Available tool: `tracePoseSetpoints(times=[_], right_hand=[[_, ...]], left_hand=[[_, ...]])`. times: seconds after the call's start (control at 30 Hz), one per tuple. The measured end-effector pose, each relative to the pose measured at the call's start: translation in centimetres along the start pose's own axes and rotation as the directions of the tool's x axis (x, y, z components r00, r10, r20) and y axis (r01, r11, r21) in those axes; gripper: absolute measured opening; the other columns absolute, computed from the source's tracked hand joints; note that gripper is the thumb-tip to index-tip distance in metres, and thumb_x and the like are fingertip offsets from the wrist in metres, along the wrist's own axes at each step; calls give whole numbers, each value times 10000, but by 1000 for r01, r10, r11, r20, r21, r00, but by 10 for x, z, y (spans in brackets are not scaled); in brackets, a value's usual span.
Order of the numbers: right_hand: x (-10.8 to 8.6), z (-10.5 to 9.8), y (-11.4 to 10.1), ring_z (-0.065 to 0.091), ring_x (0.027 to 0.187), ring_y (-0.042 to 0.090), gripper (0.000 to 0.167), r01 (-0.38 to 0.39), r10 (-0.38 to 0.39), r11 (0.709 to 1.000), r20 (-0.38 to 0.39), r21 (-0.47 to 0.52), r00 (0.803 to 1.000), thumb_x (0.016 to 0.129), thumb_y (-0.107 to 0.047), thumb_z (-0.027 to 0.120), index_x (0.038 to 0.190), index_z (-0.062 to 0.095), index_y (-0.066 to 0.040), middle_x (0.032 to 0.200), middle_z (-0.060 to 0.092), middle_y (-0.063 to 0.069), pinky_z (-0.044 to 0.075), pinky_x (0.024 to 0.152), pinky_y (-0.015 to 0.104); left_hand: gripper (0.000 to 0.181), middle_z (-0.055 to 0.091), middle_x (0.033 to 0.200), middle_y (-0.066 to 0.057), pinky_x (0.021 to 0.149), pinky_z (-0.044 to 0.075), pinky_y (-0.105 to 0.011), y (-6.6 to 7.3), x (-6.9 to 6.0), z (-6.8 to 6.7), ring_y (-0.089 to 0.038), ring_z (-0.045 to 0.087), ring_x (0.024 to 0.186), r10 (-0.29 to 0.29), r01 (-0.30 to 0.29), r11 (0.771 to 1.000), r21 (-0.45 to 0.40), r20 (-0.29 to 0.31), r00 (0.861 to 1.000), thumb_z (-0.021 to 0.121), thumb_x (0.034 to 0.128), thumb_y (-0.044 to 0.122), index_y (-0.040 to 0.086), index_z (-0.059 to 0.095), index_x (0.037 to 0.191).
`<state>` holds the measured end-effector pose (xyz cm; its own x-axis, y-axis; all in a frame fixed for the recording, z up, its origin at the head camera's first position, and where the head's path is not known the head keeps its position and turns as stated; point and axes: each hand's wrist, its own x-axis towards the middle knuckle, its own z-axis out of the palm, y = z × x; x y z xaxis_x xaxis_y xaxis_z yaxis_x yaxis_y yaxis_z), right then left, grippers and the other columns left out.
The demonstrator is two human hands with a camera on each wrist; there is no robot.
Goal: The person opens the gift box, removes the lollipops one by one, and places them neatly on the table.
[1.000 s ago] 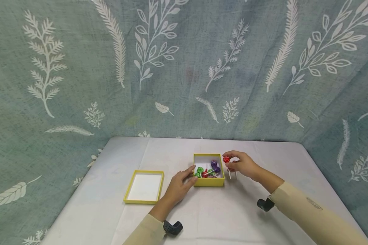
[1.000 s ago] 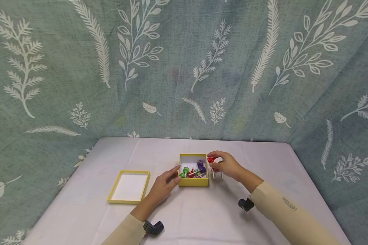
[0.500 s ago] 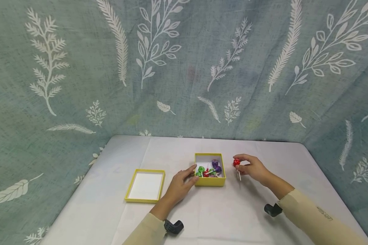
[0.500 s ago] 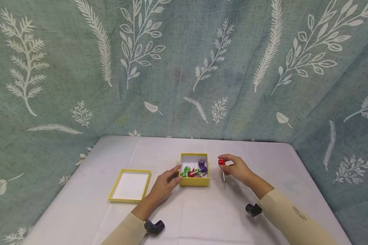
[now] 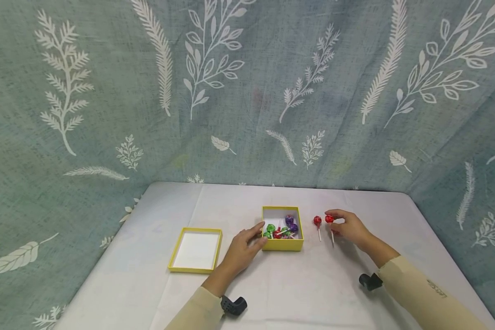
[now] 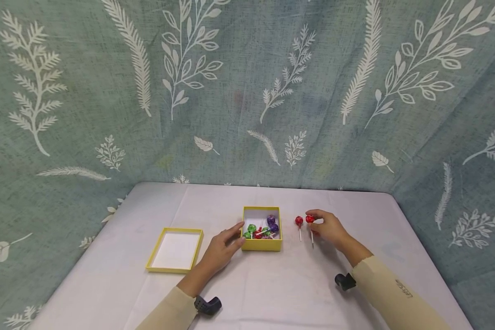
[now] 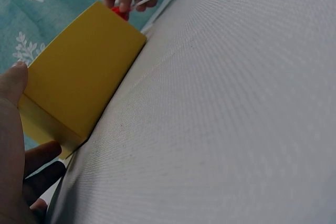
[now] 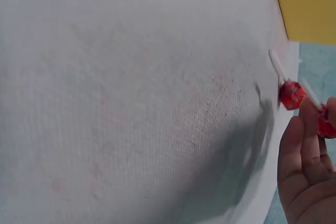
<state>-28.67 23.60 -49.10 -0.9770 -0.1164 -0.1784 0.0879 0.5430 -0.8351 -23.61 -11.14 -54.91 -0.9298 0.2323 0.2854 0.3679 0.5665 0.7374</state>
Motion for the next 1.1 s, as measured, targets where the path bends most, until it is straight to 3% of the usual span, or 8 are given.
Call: tracePoseSetpoints(times=[0.17,0.67,0.83,1.1], right_hand=[[5,-3,5,610,882,219,444,-8,7,999,-18,-42,1000,928,-62,651,1359,547,-53,1289,532,195,584,739,318],[17,-1,7,587,784,191,394,-16,2,977,-64,-211,998,894,-90,680,1277,609,-33,1157,577,193,544,628,267],[24,-1,5,582,822,215,374,-33,11,969,-91,-247,996,884,-111,687,1243,626,-26,1107,607,178,536,643,278],[33,6,8,571,874,237,378,-79,65,950,-55,-301,996,880,-135,678,1240,623,-38,1083,621,136,529,730,344]], left_hand=[[579,632,1251,70,1164,192,-392,0,0,0,-143,507,1251,-16,15,1000,5,7,1000,497,933,615,351,466,1447],[587,636,1249,58,1160,208,-400,2,0,-1,-162,510,1250,-15,15,1000,10,12,1000,508,940,593,308,473,1452],[576,633,1253,67,1160,207,-398,3,3,-1,-157,509,1251,-9,9,1000,8,10,1000,518,945,575,302,476,1451],[589,637,1250,48,1156,217,-436,4,2,-4,-192,510,1255,-10,10,1000,11,14,1000,515,943,580,279,483,1449]])
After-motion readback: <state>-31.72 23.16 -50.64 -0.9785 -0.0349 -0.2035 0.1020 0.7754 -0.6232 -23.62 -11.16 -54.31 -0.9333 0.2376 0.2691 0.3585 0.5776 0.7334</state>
